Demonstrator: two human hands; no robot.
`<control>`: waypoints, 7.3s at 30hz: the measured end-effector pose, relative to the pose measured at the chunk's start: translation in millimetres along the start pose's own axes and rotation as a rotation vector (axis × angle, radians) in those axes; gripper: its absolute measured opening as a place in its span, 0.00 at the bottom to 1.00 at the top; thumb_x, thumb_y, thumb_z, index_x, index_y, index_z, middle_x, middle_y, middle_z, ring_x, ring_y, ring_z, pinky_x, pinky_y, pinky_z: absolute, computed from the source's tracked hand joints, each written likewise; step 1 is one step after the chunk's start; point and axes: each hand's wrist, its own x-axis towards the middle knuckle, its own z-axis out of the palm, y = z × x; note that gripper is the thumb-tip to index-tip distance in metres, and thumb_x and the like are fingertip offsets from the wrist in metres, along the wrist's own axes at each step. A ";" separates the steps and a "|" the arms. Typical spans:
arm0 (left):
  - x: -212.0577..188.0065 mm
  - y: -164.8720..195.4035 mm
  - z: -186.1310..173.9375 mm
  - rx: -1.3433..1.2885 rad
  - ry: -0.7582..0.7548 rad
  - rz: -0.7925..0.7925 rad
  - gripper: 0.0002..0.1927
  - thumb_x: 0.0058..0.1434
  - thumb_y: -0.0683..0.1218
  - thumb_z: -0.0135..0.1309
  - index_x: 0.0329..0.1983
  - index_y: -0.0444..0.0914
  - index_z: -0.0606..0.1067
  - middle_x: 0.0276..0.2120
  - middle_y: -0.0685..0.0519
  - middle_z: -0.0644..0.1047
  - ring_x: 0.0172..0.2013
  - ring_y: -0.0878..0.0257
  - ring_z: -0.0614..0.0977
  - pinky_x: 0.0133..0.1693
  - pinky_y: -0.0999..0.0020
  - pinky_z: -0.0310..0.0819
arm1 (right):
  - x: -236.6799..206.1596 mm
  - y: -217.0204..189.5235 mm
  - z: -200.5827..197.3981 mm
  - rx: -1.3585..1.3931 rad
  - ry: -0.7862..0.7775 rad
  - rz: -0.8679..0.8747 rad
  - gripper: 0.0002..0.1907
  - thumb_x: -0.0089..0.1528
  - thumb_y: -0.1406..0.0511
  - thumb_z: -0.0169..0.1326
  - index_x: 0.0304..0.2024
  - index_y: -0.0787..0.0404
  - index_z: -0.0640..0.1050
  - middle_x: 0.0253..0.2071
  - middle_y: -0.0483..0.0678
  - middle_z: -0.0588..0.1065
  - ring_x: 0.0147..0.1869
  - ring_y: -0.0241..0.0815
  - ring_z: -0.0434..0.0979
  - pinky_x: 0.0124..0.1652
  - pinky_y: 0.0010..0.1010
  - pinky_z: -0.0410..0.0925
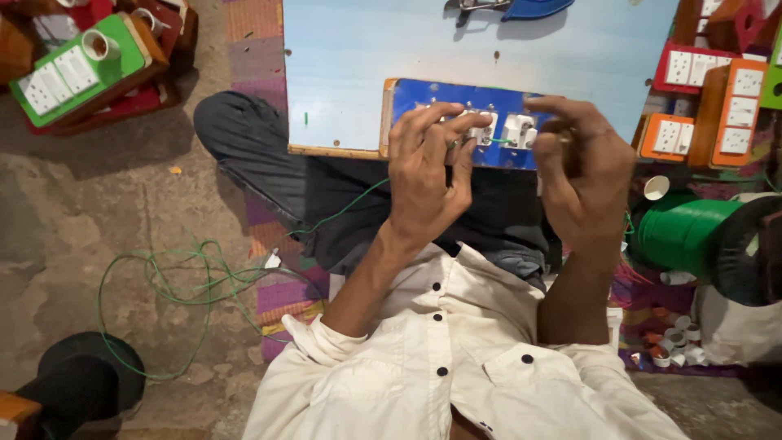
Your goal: The person sits on the floor and wires a blue electrical board with three white sockets using green wire. They use pliers to strip wire ends and a screwdriver to tighten connections at the socket terminals. The person repeatedly strips, inserts, and secures wire segments between the sockets.
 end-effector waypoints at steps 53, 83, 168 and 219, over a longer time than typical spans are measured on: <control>46.9 15.2 0.4 0.235 -0.345 0.078 0.47 0.47 0.42 0.75 0.68 0.37 0.63 0.70 0.52 0.67 0.66 0.55 0.66 0.63 0.53 0.61 | 30.1 23.0 -79.4 0.079 0.029 -0.487 0.20 0.70 0.65 0.55 0.59 0.70 0.65 0.50 0.61 0.74 0.46 0.50 0.80 0.44 0.35 0.77; 42.7 -23.3 -75.0 -0.590 0.026 -0.205 0.63 0.44 0.52 0.79 0.77 0.41 0.53 0.64 0.51 0.71 0.63 0.63 0.76 0.68 0.64 0.72 | 109.6 -26.7 -40.0 -0.754 -0.692 -0.610 0.13 0.56 0.66 0.60 0.42 0.45 0.86 0.44 0.33 0.80 0.42 0.35 0.82 0.29 0.29 0.70; 39.0 2.9 0.3 0.059 -0.070 -0.122 0.24 0.60 0.38 0.68 0.50 0.38 0.64 0.69 0.53 0.68 0.67 0.55 0.67 0.65 0.57 0.57 | 65.8 -42.6 11.9 -0.884 -0.272 -0.532 0.08 0.70 0.68 0.60 0.42 0.66 0.73 0.40 0.54 0.72 0.38 0.51 0.76 0.33 0.37 0.71; 49.8 -3.8 -2.9 0.074 -0.038 -0.113 0.33 0.54 0.42 0.72 0.56 0.37 0.64 0.68 0.56 0.70 0.67 0.52 0.69 0.65 0.53 0.60 | 73.8 -16.7 29.7 -1.062 -0.054 -0.673 0.17 0.74 0.58 0.63 0.36 0.57 0.73 0.34 0.43 0.67 0.34 0.37 0.71 0.27 0.30 0.64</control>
